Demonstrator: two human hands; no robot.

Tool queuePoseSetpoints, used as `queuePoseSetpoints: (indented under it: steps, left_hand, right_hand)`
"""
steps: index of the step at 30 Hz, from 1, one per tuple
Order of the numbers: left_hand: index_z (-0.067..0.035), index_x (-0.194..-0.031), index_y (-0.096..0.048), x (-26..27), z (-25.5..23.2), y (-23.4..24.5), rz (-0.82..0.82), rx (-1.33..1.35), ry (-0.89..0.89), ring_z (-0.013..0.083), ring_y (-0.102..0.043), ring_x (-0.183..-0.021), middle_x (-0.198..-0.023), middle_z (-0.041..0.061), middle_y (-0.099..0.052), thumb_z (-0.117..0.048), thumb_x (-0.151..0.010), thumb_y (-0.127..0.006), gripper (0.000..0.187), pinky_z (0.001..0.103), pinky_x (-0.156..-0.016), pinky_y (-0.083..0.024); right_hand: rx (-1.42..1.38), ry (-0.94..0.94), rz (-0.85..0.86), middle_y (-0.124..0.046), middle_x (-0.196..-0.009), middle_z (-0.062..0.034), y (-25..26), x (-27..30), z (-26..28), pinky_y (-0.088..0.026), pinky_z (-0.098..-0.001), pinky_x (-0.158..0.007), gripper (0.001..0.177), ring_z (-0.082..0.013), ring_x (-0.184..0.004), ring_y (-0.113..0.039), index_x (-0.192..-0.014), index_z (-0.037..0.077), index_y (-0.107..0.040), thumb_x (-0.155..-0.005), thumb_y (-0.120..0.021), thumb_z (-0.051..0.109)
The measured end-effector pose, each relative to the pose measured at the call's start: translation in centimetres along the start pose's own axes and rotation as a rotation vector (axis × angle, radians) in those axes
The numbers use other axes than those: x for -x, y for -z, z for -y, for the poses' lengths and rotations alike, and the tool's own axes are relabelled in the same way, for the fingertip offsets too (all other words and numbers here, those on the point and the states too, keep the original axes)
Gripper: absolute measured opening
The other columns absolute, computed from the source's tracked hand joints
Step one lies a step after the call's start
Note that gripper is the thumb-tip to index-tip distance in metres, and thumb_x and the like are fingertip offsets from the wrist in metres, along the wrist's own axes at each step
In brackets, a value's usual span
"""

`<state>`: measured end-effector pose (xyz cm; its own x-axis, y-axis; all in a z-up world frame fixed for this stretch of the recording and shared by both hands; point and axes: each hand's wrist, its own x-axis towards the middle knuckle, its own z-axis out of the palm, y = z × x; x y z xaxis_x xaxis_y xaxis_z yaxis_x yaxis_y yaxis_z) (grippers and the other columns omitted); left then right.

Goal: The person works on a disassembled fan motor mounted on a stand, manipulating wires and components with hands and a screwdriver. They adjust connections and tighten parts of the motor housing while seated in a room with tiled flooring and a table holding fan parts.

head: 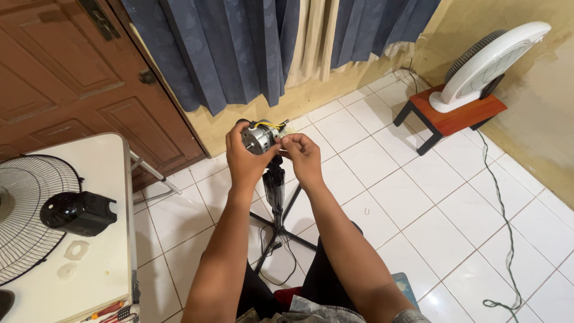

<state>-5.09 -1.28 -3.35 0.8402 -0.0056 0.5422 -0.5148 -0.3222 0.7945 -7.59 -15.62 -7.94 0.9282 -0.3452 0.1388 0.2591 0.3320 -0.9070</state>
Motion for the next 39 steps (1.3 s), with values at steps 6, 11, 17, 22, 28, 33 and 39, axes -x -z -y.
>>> queuePoseSetpoints:
  steps: [6,11,17,22,28,33,39]
  left_hand:
    - [-0.016,-0.126,-0.063,-1.9,-0.7,0.4,0.133,-0.278,0.149,0.0312,-0.066,-0.103,-0.120,0.012,-0.055,-0.039,-0.060,-0.098,0.078,0.043,-0.081,-0.056]
    - [-0.018,-0.121,-0.066,-2.3,0.5,-0.2,0.146,-0.250,0.127,0.0301,-0.068,-0.103,-0.120,0.010,-0.055,-0.036,-0.072,-0.093,0.059,0.041,-0.083,-0.058]
    - [-0.021,-0.123,-0.068,-1.9,0.7,-0.3,0.183,-0.302,0.103,0.0305,-0.069,-0.096,-0.117,0.010,-0.051,-0.034,-0.068,-0.091,0.062,0.043,-0.079,-0.059]
    - [-0.022,-0.118,-0.070,-0.2,-0.6,0.4,0.217,-0.280,0.055,0.0310,-0.069,-0.093,-0.116,0.010,-0.050,-0.034,-0.069,-0.091,0.054,0.043,-0.077,-0.059]
    - [-0.020,-0.119,-0.069,1.8,-2.1,2.7,0.236,-0.247,0.045,0.0321,-0.068,-0.093,-0.118,0.011,-0.051,-0.029,-0.068,-0.092,0.056,0.043,-0.077,-0.059]
    - [-0.020,-0.119,-0.069,3.6,-3.4,4.5,0.274,-0.178,0.083,0.0285,-0.071,-0.094,-0.122,0.010,-0.052,-0.029,-0.069,-0.091,0.056,0.040,-0.079,-0.060]
    - [-0.018,-0.122,-0.070,6.2,-5.2,5.8,0.251,-0.142,-0.071,0.0300,-0.070,-0.100,-0.122,0.012,-0.055,-0.027,-0.069,-0.093,0.059,0.039,-0.082,-0.060]
  right_hand:
    - [0.002,-0.102,-0.017,-0.074,-0.106,-0.0223,0.1,0.4,1.3,-0.064,-0.0388,-0.088,0.019,-0.0246,-0.099,-0.074,-0.108,-0.002,-0.057,-0.104,-0.058,0.017]
    - [0.005,-0.102,-0.013,-0.074,-0.110,-0.0224,0.0,1.1,1.9,-0.064,-0.0397,-0.091,0.022,-0.0264,-0.103,-0.076,-0.108,-0.002,-0.055,-0.103,-0.056,0.019]
    - [0.019,-0.007,-0.053,-0.075,-0.103,-0.0217,1.4,3.0,0.0,-0.062,-0.0367,-0.081,0.020,-0.0232,-0.088,-0.073,-0.109,-0.002,-0.057,-0.104,-0.059,0.017]
    - [0.010,-0.007,-0.233,-0.073,-0.091,-0.0150,3.2,6.6,-2.1,-0.058,-0.0310,-0.070,0.017,-0.0162,-0.074,-0.066,-0.107,0.000,-0.059,-0.102,-0.061,0.016]
    - [0.140,0.104,-0.306,-0.069,-0.088,-0.0096,4.1,10.6,-0.4,-0.054,-0.0280,-0.068,0.015,-0.0128,-0.073,-0.062,-0.105,-0.002,-0.068,-0.100,-0.068,0.012]
    - [0.277,0.129,-0.230,-0.074,-0.093,-0.0090,3.9,12.3,3.7,-0.058,-0.0253,-0.072,0.015,-0.0124,-0.076,-0.068,-0.106,-0.003,-0.070,-0.095,-0.071,0.007]
    - [0.369,0.220,-0.110,-0.076,-0.096,-0.0097,2.1,14.0,6.3,-0.056,-0.0245,-0.071,0.013,-0.0113,-0.079,-0.067,-0.105,-0.003,-0.077,-0.092,-0.076,0.000]
